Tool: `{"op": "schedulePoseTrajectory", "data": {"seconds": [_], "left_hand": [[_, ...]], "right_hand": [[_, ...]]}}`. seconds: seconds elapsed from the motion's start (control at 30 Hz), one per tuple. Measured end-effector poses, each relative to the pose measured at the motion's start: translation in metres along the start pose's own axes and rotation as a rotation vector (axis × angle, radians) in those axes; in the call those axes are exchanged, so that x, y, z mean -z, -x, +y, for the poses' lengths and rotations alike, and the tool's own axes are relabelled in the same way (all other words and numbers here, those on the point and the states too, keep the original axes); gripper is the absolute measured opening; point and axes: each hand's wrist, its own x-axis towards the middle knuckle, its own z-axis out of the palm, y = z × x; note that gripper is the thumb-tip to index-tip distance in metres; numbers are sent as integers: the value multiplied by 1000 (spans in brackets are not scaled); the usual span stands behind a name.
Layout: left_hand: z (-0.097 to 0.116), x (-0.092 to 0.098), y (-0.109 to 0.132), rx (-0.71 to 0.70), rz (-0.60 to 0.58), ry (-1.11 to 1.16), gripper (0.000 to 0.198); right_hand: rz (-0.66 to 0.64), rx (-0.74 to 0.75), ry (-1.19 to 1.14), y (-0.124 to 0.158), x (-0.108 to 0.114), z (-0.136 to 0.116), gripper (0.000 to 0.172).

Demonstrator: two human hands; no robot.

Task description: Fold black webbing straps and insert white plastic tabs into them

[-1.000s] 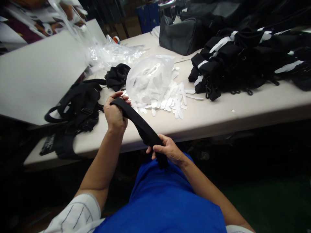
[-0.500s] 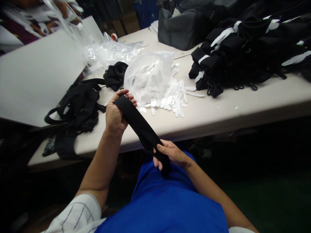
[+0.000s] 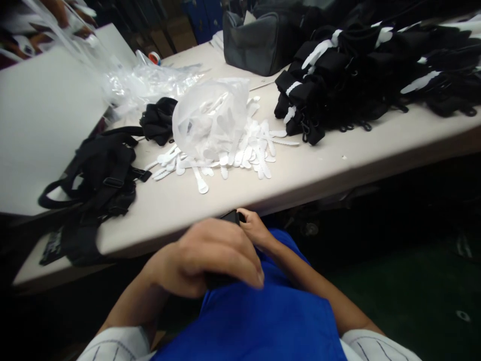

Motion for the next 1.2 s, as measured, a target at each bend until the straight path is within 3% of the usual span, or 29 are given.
{"op": "schedulePoseTrajectory", "data": {"seconds": [0.07,0.1,0.17,0.27,0.37,0.43,0.53,0.57,0.6,0.7,0.77,0.87,1.0,1.1,1.2], "left_hand": [[0,-23,1,-77,-269,-78,29],[-3,-34,3,-89,-335,-112,28],[-12,-50,14,-52,-355,-146,27],[-28,-61,39,141,-250,-109,37],[-40,-62,67,360,-36,-70,47],[-44,-63,82,454,163,-60,45],[-49,-64,89,509,580,-234,33],[-50,-64,86,515,692,-335,38],[-53,-64,82,518,762,-420,56],[-65,-65,65,547,733,-424,114],[-78,-67,54,596,712,-286,127],[-97,-77,50,632,698,-145,108],[-110,-92,60,539,658,-344,88],[-108,-97,61,615,640,-326,89],[-102,-99,52,701,653,-157,111]], "right_hand": [[3,-46,-177,3,-3,-1,38],[0,-69,-288,5,-3,-3,34],[-3,-71,-476,10,1,-9,30],[0,17,-581,19,10,-25,33],[19,132,-569,26,16,-43,25],[35,224,-518,29,15,-53,17],[53,318,-405,32,10,-61,10],[54,328,-372,32,7,-61,9],[52,331,-348,33,4,-60,8],[41,308,-337,33,-8,-55,9],[64,297,-357,33,-13,-53,14],[111,296,-402,31,-12,-53,20],[160,237,-424,28,1,-55,21],[203,168,-408,23,6,-53,20],[248,183,-385,16,1,-50,18]]}}
